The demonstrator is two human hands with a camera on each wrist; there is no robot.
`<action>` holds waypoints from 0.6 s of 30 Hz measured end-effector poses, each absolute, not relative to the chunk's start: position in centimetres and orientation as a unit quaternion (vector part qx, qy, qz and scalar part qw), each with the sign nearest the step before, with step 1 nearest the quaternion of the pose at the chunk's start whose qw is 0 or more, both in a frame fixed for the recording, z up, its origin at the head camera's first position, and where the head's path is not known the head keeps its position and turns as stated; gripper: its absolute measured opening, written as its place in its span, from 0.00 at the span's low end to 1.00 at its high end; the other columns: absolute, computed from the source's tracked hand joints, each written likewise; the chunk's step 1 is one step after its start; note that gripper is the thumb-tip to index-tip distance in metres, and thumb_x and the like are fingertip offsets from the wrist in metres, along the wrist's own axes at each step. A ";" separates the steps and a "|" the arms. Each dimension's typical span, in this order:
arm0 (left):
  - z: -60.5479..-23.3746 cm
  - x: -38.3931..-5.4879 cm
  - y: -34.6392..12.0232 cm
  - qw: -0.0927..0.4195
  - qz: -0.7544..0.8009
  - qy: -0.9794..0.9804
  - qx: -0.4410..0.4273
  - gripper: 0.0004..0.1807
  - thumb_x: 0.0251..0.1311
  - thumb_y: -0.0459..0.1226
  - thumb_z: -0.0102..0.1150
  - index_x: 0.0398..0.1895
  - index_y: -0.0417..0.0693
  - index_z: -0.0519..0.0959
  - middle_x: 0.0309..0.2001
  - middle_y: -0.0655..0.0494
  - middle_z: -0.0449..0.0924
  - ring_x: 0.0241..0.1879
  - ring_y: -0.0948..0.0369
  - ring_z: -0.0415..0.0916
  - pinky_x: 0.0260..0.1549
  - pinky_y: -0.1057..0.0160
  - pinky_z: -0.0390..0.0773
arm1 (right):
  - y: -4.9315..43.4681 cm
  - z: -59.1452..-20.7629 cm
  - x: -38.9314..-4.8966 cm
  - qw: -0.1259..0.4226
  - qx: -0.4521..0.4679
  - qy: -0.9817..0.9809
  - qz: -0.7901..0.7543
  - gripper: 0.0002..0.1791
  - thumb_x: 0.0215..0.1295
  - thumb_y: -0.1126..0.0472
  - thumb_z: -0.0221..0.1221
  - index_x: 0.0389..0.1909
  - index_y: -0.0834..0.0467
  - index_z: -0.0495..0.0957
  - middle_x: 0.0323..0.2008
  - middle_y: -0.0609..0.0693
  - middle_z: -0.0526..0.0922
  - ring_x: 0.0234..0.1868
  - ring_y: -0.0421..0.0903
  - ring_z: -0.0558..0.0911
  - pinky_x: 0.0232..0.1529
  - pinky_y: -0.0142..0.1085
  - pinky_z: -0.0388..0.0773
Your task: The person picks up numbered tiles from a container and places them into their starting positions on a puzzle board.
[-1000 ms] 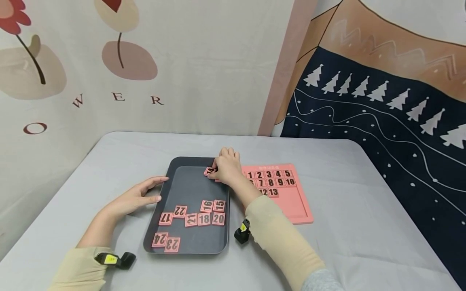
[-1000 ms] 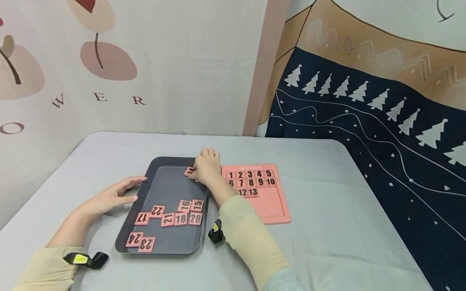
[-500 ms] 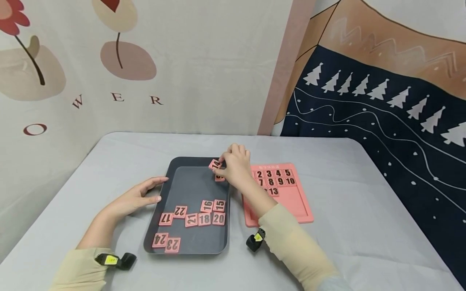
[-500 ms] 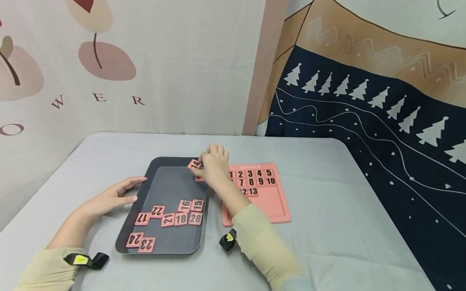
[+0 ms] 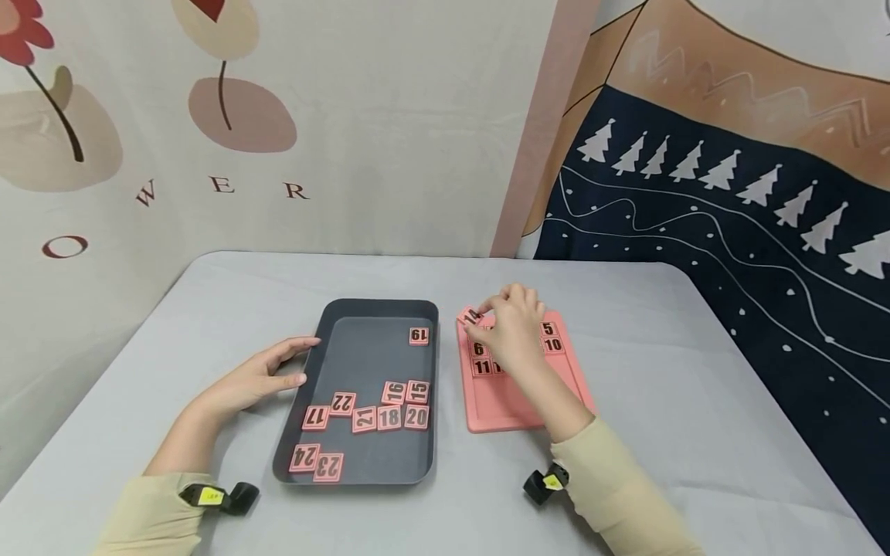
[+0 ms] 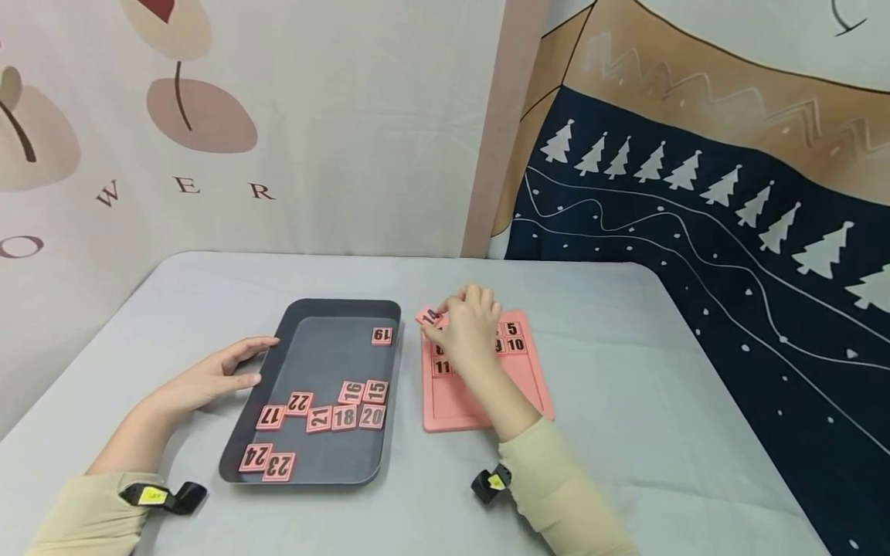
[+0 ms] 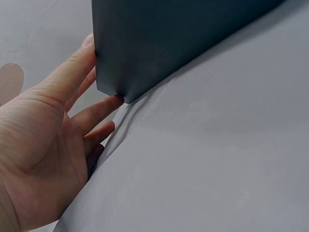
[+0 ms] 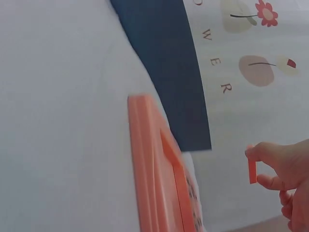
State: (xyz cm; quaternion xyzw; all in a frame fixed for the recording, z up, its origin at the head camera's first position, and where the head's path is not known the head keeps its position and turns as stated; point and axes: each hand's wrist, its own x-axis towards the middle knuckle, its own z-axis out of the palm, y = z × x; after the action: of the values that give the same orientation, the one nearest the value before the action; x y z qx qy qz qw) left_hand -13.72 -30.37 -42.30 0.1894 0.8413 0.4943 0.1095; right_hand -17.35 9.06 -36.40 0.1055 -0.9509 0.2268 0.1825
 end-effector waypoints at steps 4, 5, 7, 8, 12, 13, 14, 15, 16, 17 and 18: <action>-42.4 -13.7 -30.4 0.110 0.496 0.841 0.187 0.32 0.64 0.36 0.59 0.70 0.41 0.60 0.69 0.37 0.56 0.68 0.37 0.46 0.60 0.34 0.48 | 11.3 -36.4 -16.5 0.189 0.087 -0.954 0.216 0.19 0.46 0.48 0.74 0.33 0.58 0.85 0.42 0.56 0.69 0.44 0.54 0.62 0.45 0.49 0.57; -42.4 -13.7 -30.4 0.109 0.495 0.841 0.187 0.32 0.64 0.36 0.59 0.70 0.41 0.60 0.69 0.37 0.56 0.68 0.37 0.46 0.60 0.34 0.48 | 11.8 -36.5 -16.2 0.190 0.083 -0.955 0.214 0.19 0.46 0.48 0.74 0.32 0.58 0.84 0.41 0.56 0.69 0.44 0.55 0.62 0.45 0.49 0.56; -42.4 -13.7 -30.5 0.109 0.494 0.843 0.186 0.33 0.64 0.36 0.59 0.70 0.41 0.60 0.69 0.37 0.56 0.68 0.37 0.46 0.60 0.33 0.48 | 12.9 -36.7 -15.8 0.187 0.074 -0.957 0.208 0.20 0.46 0.49 0.74 0.32 0.59 0.84 0.41 0.56 0.69 0.44 0.55 0.62 0.45 0.49 0.56; -42.4 -13.7 -30.5 0.109 0.493 0.843 0.186 0.32 0.64 0.36 0.59 0.70 0.41 0.60 0.69 0.37 0.56 0.68 0.37 0.46 0.60 0.33 0.48 | 13.4 -36.8 -15.6 0.186 0.070 -0.958 0.205 0.20 0.45 0.48 0.74 0.32 0.59 0.83 0.41 0.56 0.69 0.44 0.55 0.62 0.45 0.49 0.56; -42.4 -13.8 -30.5 0.109 0.490 0.844 0.188 0.32 0.64 0.36 0.59 0.70 0.41 0.60 0.69 0.37 0.56 0.68 0.37 0.47 0.60 0.34 0.49 | 15.1 -37.5 -14.8 0.181 0.059 -0.963 0.191 0.20 0.45 0.49 0.74 0.29 0.60 0.82 0.39 0.56 0.69 0.43 0.56 0.62 0.45 0.50 0.55; -42.4 -13.8 -30.5 0.109 0.491 0.844 0.189 0.32 0.64 0.36 0.59 0.70 0.41 0.60 0.69 0.37 0.56 0.68 0.37 0.47 0.60 0.34 0.49 | 15.5 -37.6 -14.6 0.180 0.057 -0.964 0.189 0.19 0.45 0.49 0.74 0.28 0.60 0.81 0.38 0.56 0.69 0.43 0.56 0.62 0.45 0.50 0.55; -42.4 -13.8 -30.5 0.109 0.491 0.843 0.190 0.32 0.64 0.35 0.59 0.70 0.41 0.60 0.69 0.37 0.56 0.68 0.37 0.47 0.60 0.34 0.49 | 15.8 -37.8 -14.4 0.180 0.055 -0.964 0.187 0.19 0.45 0.49 0.74 0.26 0.60 0.80 0.37 0.56 0.69 0.43 0.56 0.62 0.45 0.50 0.55; -42.4 -13.8 -30.5 0.109 0.491 0.843 0.191 0.32 0.64 0.35 0.59 0.70 0.40 0.60 0.69 0.37 0.57 0.68 0.37 0.47 0.60 0.35 0.50 | 16.1 -37.9 -14.2 0.178 0.052 -0.965 0.186 0.19 0.45 0.50 0.74 0.25 0.60 0.80 0.37 0.56 0.69 0.42 0.56 0.62 0.45 0.50 0.55; -42.4 -13.8 -30.5 0.110 0.490 0.843 0.192 0.32 0.64 0.35 0.59 0.70 0.41 0.60 0.69 0.38 0.57 0.68 0.38 0.48 0.60 0.36 0.50 | 16.3 -38.0 -14.0 0.176 0.049 -0.965 0.186 0.19 0.45 0.50 0.75 0.24 0.60 0.79 0.37 0.56 0.69 0.42 0.56 0.62 0.45 0.51 0.55; -42.4 -13.8 -30.5 0.110 0.491 0.843 0.192 0.32 0.64 0.35 0.59 0.70 0.41 0.60 0.69 0.38 0.57 0.68 0.38 0.48 0.60 0.36 0.51 | 16.6 -38.1 -13.9 0.172 0.045 -0.967 0.183 0.19 0.45 0.50 0.75 0.22 0.60 0.79 0.36 0.57 0.69 0.42 0.57 0.62 0.45 0.51 0.55; -42.4 -13.8 -30.5 0.111 0.492 0.842 0.193 0.32 0.64 0.35 0.59 0.70 0.41 0.60 0.69 0.38 0.57 0.68 0.38 0.48 0.60 0.36 0.51 | 16.8 -38.2 -13.7 0.167 0.039 -0.969 0.179 0.19 0.45 0.49 0.74 0.21 0.60 0.79 0.37 0.57 0.70 0.42 0.57 0.62 0.45 0.51 0.55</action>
State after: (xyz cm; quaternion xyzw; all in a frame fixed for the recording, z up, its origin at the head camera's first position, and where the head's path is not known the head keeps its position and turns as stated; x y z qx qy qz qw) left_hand -13.77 -30.51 -42.38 0.1928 0.8416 0.4920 0.1113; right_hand -13.73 16.83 -38.21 0.0394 -0.9688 0.1790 0.1671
